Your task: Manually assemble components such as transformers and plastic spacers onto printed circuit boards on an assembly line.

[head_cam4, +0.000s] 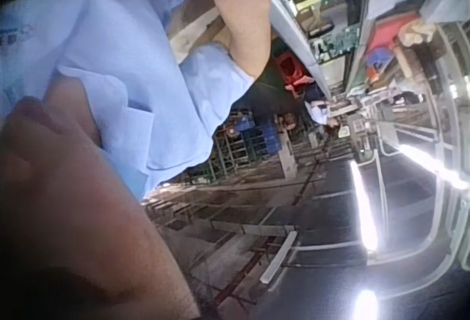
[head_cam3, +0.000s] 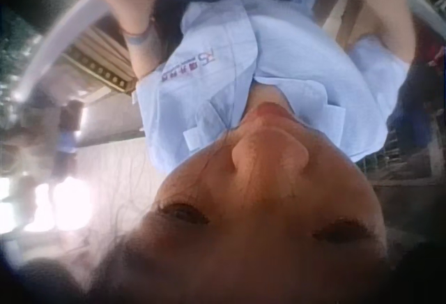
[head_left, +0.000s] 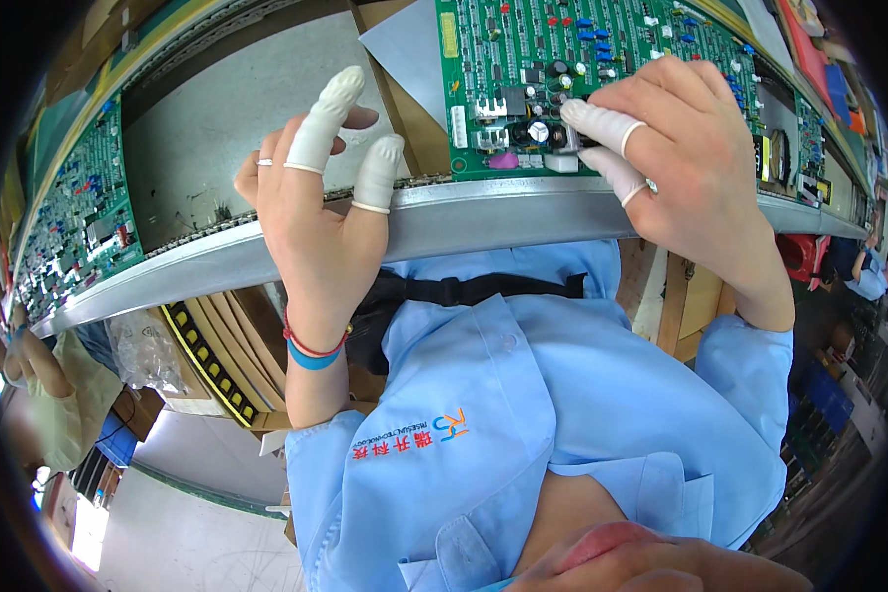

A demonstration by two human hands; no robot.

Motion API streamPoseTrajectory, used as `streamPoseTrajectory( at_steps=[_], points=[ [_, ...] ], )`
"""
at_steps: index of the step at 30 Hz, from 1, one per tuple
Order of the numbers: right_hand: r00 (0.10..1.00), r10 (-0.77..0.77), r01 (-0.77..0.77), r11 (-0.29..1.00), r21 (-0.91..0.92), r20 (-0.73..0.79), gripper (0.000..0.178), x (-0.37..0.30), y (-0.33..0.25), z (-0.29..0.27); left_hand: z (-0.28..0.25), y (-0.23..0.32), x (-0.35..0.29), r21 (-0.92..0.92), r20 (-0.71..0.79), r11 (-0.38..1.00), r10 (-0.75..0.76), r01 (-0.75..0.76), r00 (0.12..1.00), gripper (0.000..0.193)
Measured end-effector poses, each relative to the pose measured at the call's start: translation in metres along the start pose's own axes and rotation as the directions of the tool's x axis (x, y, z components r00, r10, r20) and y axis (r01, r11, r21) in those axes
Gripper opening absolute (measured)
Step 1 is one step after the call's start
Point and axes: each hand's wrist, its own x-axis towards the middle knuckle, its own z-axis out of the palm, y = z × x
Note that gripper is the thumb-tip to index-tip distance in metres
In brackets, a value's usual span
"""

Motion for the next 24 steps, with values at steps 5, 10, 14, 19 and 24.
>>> streamPoseTrajectory(
  at_steps=[5, 10, 14, 19, 24],
  points=[
    [1.0, -0.007, 0.007, 1.0, 0.001, -0.009, 0.038, 0.007, -0.001, -0.002, 0.003, -0.002, 0.001, -0.003, -0.02, 1.0, 0.017, -0.017, 1.0, 0.047],
    [1.0, -0.022, 0.022, 1.0, 0.008, -0.003, 0.037, 0.006, 0.003, -0.001, 0.005, -0.003, 0.0, -0.001, -0.019, 1.0, 0.01, -0.01, 1.0, 0.043],
    [0.998, -0.057, 0.057, 0.998, 0.016, -0.013, 0.039, 0.004, 0.001, -0.002, 0.003, 0.0, 0.001, 0.02, -0.012, 1.0, 0.018, -0.018, 1.0, 0.041],
    [0.982, -0.187, 0.186, 0.978, -0.091, 0.006, 0.04, 0.0, 0.001, 0.001, 0.003, 0.005, 0.004, 0.037, 0.058, 0.999, -0.004, 0.002, 0.998, 0.039],
    [0.98, -0.198, 0.198, 0.971, -0.135, 0.019, 0.037, -0.001, -0.001, 0.0, 0.009, 0.003, 0.011, -0.013, 0.103, 0.999, 0.053, -0.052, 0.993, 0.037]
  ],
)
